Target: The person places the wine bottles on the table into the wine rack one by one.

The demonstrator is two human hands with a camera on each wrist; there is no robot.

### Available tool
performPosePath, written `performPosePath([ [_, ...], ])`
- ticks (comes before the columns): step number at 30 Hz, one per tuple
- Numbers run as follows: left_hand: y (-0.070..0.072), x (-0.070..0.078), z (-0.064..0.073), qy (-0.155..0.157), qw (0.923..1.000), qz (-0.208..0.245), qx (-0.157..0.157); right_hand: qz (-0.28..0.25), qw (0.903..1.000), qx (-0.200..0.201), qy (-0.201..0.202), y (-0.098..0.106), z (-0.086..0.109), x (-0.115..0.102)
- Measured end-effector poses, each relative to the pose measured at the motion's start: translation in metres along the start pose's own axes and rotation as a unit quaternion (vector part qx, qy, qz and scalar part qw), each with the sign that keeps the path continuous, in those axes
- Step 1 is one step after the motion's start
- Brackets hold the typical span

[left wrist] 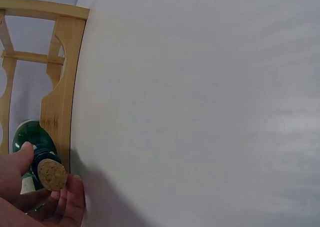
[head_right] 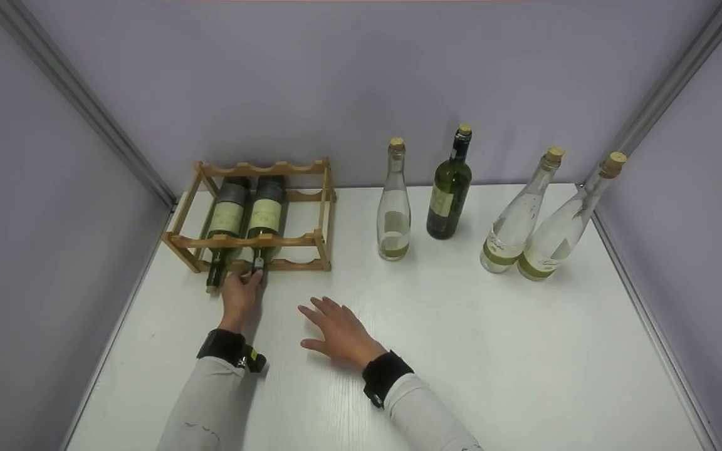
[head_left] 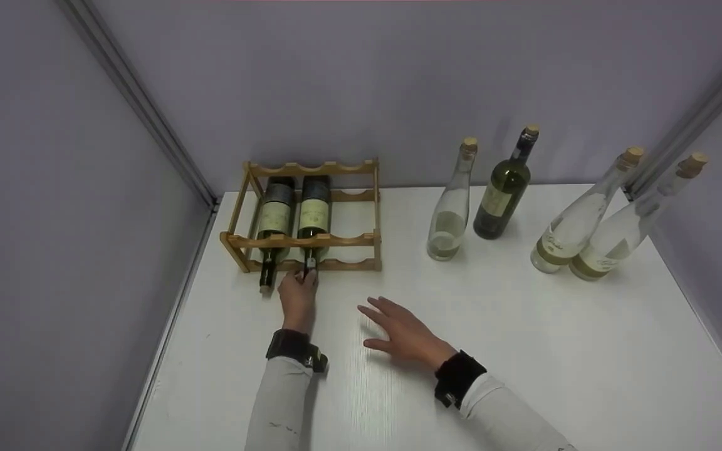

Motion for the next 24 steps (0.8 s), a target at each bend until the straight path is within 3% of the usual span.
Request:
performPosePath([
  [5,0.0,0.002,0.003,-0.011,0.9998,-0.017,0.0,-0.001,1.0,0.007,0.0,0.001,0.003,0.003],
  [9,0.003,0.007,0.007,-0.022,0.9963,-0.083,0.005,0.003,0.9999,0.011,-0.005,0.002,0.004,0.007],
  [13,0.007,0.013,0.014,-0.016,0.987,-0.16,-0.003,0.006,0.9997,0.019,-0.011,0.005,0.006,0.01],
  [18,0.004,0.019,0.025,-0.015,0.9719,-0.23,-0.047,-0.005,0.9996,0.026,-0.014,0.01,0.01,0.013],
  [24,0.0,0.028,0.038,-0.034,0.9584,-0.275,-0.069,-0.014,0.9989,0.038,-0.021,0.02,0.017,0.022],
])
Point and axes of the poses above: each hand's wrist, its own z-axis away from the middle knuckle, its own y-axis out of the back of the hand, x = y × z, the point moved 10 cm from there along -z, towards the middle knuckle, and after that the axes turned 4 degrees about -y, right-handed, at the moved point
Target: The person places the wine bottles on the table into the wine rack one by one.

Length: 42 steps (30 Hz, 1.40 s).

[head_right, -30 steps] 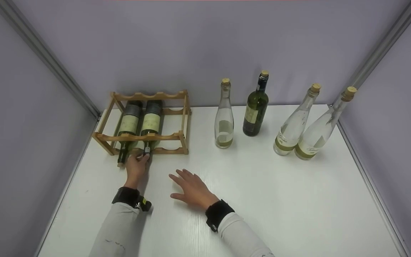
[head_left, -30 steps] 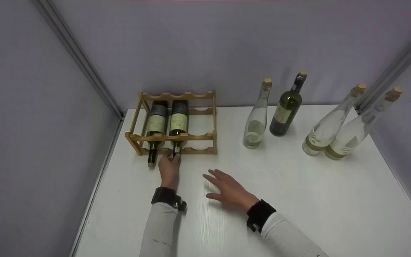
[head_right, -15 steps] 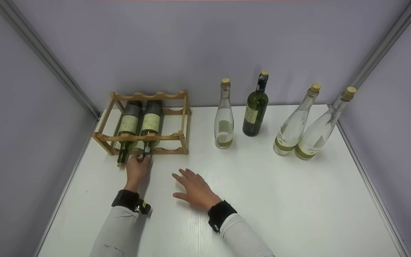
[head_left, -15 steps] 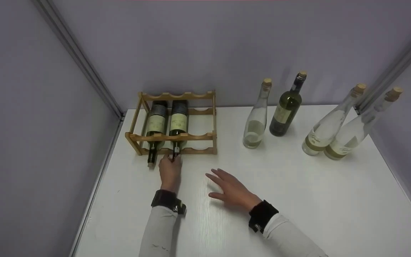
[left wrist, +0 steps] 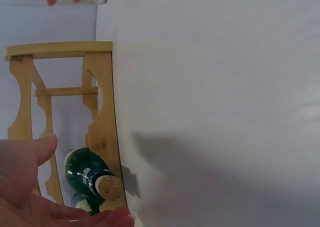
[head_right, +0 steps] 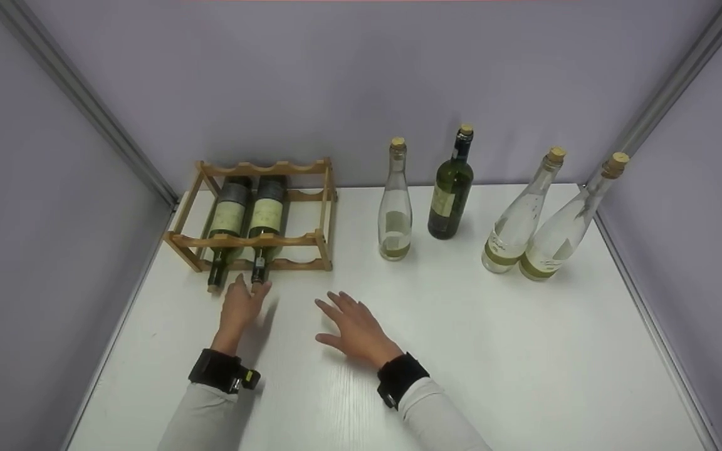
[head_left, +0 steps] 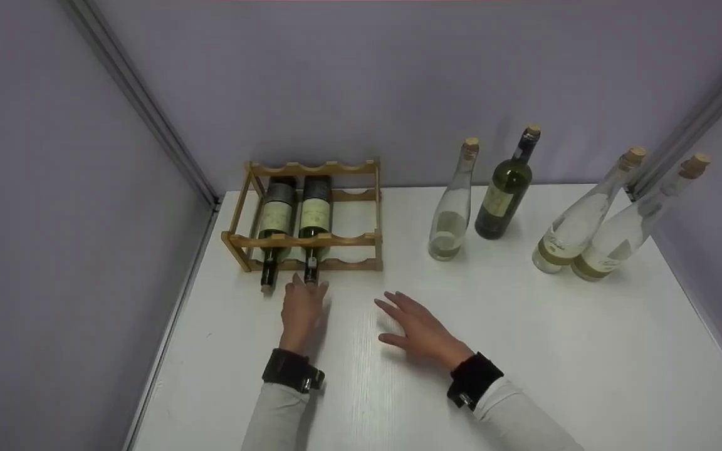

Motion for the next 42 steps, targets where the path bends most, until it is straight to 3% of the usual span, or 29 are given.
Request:
performPosePath([
  [7,0.001,0.02,0.017,-0.049,0.9985,-0.022,0.003,-0.021,0.9989,0.028,-0.03,0.019,0.008,0.018],
  [17,-0.006,0.04,0.033,-0.083,0.9957,-0.036,-0.021,-0.031,0.9963,0.058,-0.055,0.037,0.019,0.04],
  [23,-0.017,0.054,0.043,-0.125,0.9902,-0.045,-0.043,-0.042,0.9923,0.07,-0.094,0.048,0.03,0.061],
  [30,-0.032,0.069,0.055,-0.174,0.9818,-0.049,-0.059,-0.063,0.9873,0.098,-0.108,0.063,0.042,0.078],
  [36,-0.043,0.084,0.062,-0.194,0.9779,-0.023,-0.075,-0.113,0.9773,0.124,-0.13,0.072,0.041,0.095],
  [42,-0.049,0.099,0.066,-0.21,0.9736,0.009,-0.088,-0.174,0.9595,0.143,-0.169,0.083,0.034,0.111],
])
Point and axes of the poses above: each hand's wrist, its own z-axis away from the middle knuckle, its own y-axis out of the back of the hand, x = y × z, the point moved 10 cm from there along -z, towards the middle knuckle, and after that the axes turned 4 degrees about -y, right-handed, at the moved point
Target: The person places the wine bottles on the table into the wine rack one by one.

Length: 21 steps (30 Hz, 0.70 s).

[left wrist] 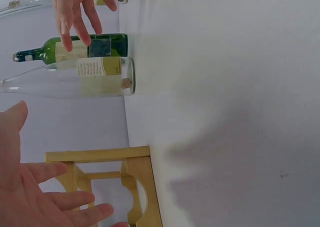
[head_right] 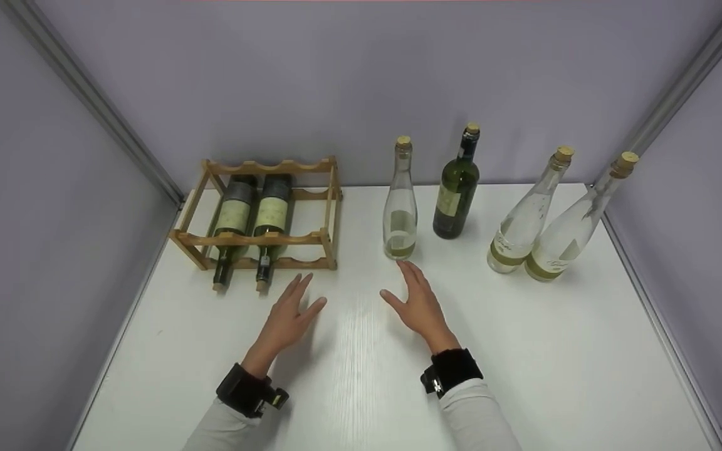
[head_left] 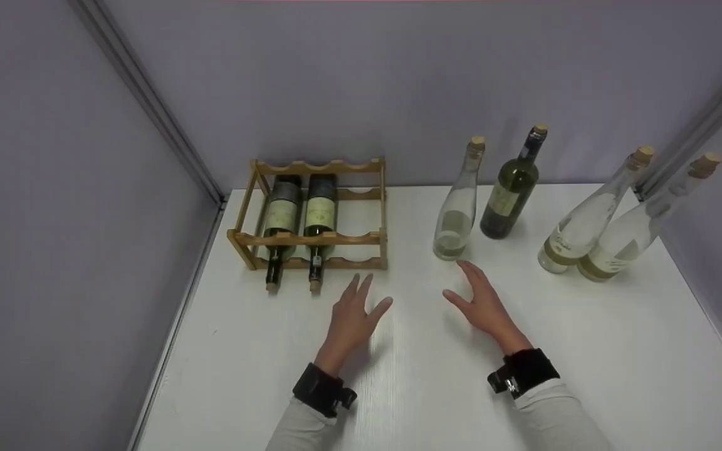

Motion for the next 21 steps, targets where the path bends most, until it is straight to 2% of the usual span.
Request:
performPosePath([
  [8,-0.012,0.013,-0.005,-0.022,0.9996,0.016,-0.009,-0.065,0.997,0.029,-0.032,0.019,-0.018,0.001],
  [12,-0.018,0.017,-0.008,-0.031,0.9991,0.026,-0.012,-0.087,0.995,0.045,-0.021,0.031,-0.026,-0.007],
  [21,-0.027,0.032,-0.015,-0.036,0.9981,0.048,-0.011,-0.095,0.9928,0.073,0.006,0.051,-0.046,-0.025],
])
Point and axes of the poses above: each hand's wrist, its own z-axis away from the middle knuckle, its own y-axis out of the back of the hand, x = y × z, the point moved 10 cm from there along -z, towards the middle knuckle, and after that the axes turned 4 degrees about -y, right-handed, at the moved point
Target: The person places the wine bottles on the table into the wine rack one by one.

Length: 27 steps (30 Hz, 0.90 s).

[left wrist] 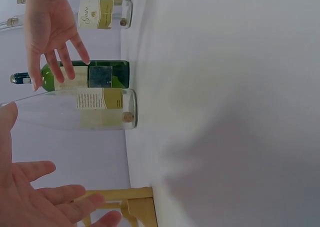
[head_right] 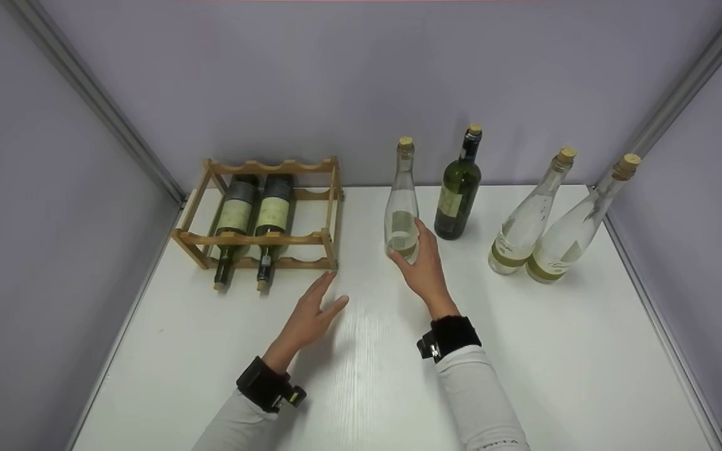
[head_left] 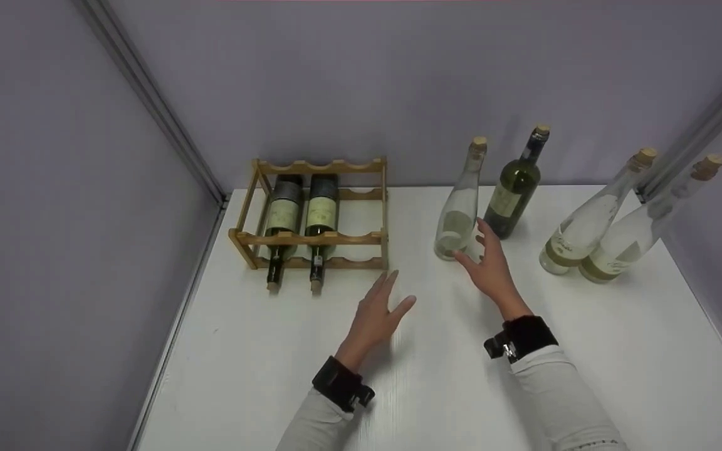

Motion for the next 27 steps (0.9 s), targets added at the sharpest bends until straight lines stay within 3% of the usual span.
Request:
performPosePath([
  [9,-0.013,0.008,-0.003,0.012,0.9998,0.003,-0.015,-0.007,0.9999,0.013,0.009,0.007,-0.017,-0.014],
  [17,-0.015,0.015,-0.004,0.018,0.9996,0.009,-0.019,-0.013,0.9997,0.013,0.014,0.01,-0.036,-0.027],
  [27,-0.021,0.018,-0.01,0.024,0.9989,0.026,-0.03,0.009,0.9996,0.024,-0.012,0.02,-0.056,-0.035],
])
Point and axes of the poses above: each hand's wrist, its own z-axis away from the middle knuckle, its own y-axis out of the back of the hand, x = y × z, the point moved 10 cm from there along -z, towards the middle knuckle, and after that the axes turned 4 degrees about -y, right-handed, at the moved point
